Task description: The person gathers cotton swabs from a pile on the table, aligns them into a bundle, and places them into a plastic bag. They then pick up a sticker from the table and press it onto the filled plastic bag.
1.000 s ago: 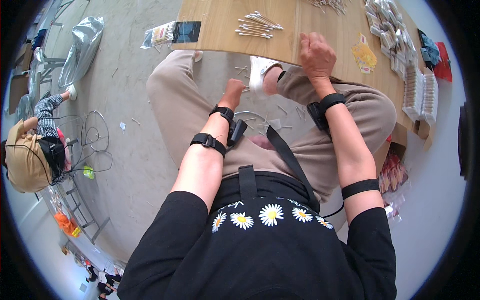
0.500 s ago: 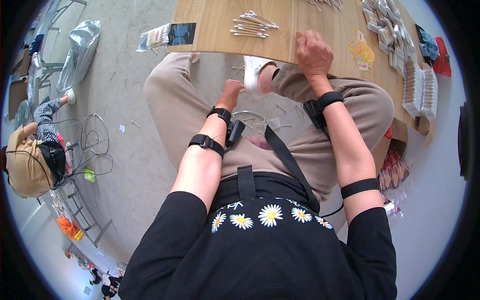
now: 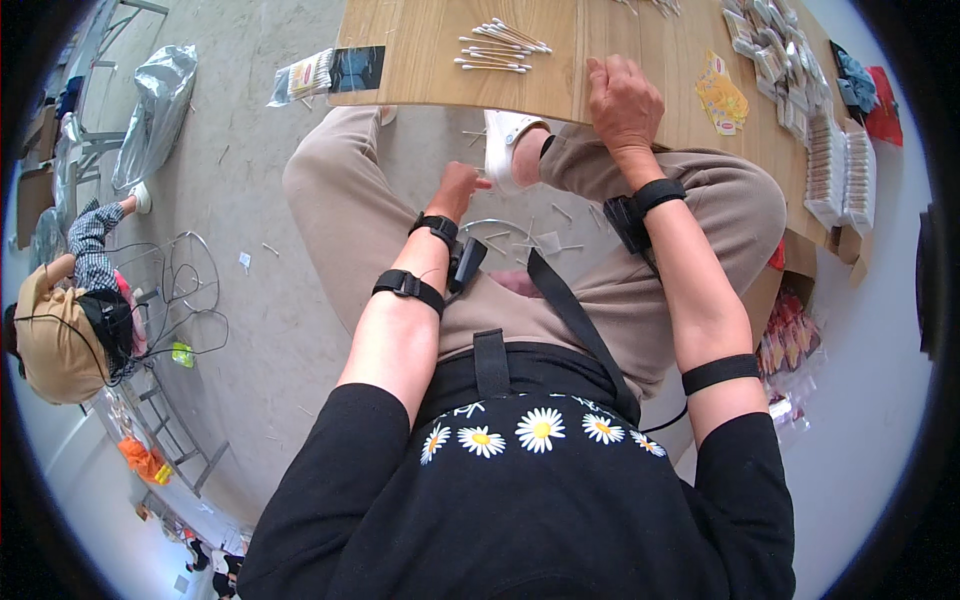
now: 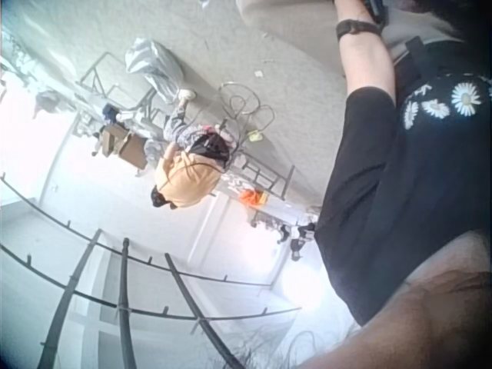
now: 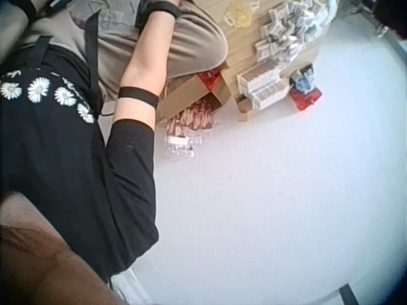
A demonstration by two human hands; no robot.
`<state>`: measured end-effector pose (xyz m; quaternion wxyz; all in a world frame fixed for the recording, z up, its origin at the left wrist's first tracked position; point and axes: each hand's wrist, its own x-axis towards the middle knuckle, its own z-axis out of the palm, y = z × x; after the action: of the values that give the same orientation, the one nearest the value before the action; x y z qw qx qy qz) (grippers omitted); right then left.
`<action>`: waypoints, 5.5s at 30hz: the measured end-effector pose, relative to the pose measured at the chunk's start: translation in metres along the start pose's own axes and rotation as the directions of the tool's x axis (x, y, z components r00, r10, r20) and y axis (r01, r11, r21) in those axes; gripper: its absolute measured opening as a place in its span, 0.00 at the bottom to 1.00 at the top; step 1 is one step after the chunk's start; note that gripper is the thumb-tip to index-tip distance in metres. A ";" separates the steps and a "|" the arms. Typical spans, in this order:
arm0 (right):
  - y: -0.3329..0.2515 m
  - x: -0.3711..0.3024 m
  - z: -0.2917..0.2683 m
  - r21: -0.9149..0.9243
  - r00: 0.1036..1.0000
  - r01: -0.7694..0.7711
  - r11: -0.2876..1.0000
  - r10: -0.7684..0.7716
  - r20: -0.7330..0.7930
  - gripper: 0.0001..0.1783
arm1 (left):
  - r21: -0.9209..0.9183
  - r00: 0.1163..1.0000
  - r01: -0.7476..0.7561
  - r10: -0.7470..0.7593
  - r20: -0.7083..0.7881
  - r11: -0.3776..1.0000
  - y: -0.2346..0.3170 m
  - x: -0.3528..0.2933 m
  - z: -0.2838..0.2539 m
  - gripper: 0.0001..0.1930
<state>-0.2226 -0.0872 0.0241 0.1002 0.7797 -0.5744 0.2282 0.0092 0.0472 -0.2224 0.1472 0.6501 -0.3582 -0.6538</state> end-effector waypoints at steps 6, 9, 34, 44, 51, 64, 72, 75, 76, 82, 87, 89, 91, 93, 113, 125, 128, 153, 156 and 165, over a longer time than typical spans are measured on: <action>0.007 -0.004 0.000 -0.008 1.000 -0.005 1.000 0.005 -0.004 0.15 | -0.519 0.914 0.205 -0.352 -0.200 0.829 0.034 -0.013 0.006 0.14; 0.006 -0.003 -0.001 -0.024 1.000 -0.001 1.000 0.001 -0.009 0.16 | -0.700 0.920 0.033 -0.295 -0.257 0.713 0.043 -0.030 0.011 0.13; 0.008 -0.006 -0.002 0.065 0.999 0.015 0.998 -0.013 -0.033 0.14 | -0.939 0.985 -0.007 -0.162 -0.067 0.344 0.122 -0.110 -0.035 0.14; 0.014 -0.005 0.001 0.149 0.997 -0.063 0.987 0.055 0.059 0.15 | -0.951 0.996 -0.002 0.089 0.026 0.310 0.123 -0.158 -0.045 0.20; 0.015 -0.005 -0.006 0.244 0.975 -0.196 0.950 0.161 0.156 0.17 | -0.784 0.978 -0.165 0.199 -0.054 0.598 0.140 -0.206 -0.045 0.36; -0.042 -0.020 -0.065 0.614 0.985 -0.034 0.789 -0.076 0.153 0.12 | -0.874 0.870 -0.467 0.242 -0.429 0.134 0.150 -0.223 -0.135 0.14; -0.120 -0.032 -0.097 0.766 0.919 0.052 0.641 -0.331 0.214 0.08 | -0.791 0.773 -0.608 -0.173 -0.610 0.071 0.141 -0.224 -0.209 0.09; -0.158 -0.036 -0.112 0.815 0.838 0.221 0.536 -0.532 0.122 0.19 | -0.787 0.772 -0.617 -0.187 -0.607 0.011 0.143 -0.223 -0.227 0.11; -0.173 -0.036 -0.119 0.791 0.795 0.328 0.517 -0.604 0.065 0.26 | -0.785 0.770 -0.620 -0.185 -0.610 0.009 0.144 -0.222 -0.229 0.11; -0.263 -0.055 -0.145 0.884 0.515 0.427 0.190 -0.855 -0.065 0.50 | -0.789 0.788 -0.605 -0.225 -0.573 -0.108 0.164 -0.211 -0.232 0.10; -0.245 -0.070 -0.163 0.953 0.395 0.301 0.032 -0.914 -0.094 0.53 | -0.764 0.772 -0.631 -0.199 -0.603 -0.132 0.167 -0.210 -0.234 0.11; -0.235 -0.072 -0.170 0.990 0.356 0.141 -0.027 -0.931 -0.076 0.52 | -0.780 0.791 -0.608 -0.193 -0.580 -0.149 0.169 -0.210 -0.233 0.11; -0.236 -0.068 -0.165 0.966 0.363 0.253 0.054 -0.931 -0.043 0.51 | -0.797 0.811 -0.582 -0.188 -0.554 -0.164 0.173 -0.208 -0.229 0.11; -0.239 -0.066 -0.160 0.869 0.426 0.459 0.185 -0.904 -0.033 0.47 | -0.811 0.824 -0.566 -0.133 -0.551 -0.145 0.180 -0.206 -0.223 0.12; -0.117 -0.047 -0.068 0.375 0.830 0.393 0.840 -0.499 0.247 0.43 | -0.897 0.933 -0.264 0.328 -0.144 0.355 0.182 -0.273 -0.072 0.24; -0.068 -0.010 -0.030 0.234 0.899 0.163 0.959 -0.242 0.366 0.70 | 0.871 0.490 -0.281 0.841 -0.231 0.403 0.201 -0.195 -0.055 0.56; -0.070 -0.004 -0.019 0.262 0.893 0.117 0.958 -0.217 0.395 0.71 | 0.902 0.509 -0.256 0.842 -0.181 0.349 0.212 -0.173 -0.055 0.68; -0.081 0.001 0.002 0.330 0.884 0.169 0.929 -0.291 0.366 0.65 | 0.929 0.534 -0.197 0.829 -0.166 0.313 0.207 -0.145 -0.036 0.64; -0.087 -0.001 0.013 0.246 0.890 0.289 0.925 -0.354 0.288 0.56 | 0.930 0.535 -0.193 0.828 -0.169 0.314 0.209 -0.145 -0.038 0.63; -0.092 0.004 0.003 0.328 0.885 0.205 0.922 -0.318 0.339 0.58 | 0.901 0.601 -0.136 0.757 -0.256 0.412 0.206 -0.163 -0.060 0.65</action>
<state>-0.1340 -0.0625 0.0334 -0.0971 0.8863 -0.4326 0.1341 0.0281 -0.0062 0.0408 0.1270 0.6849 -0.7136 -0.0751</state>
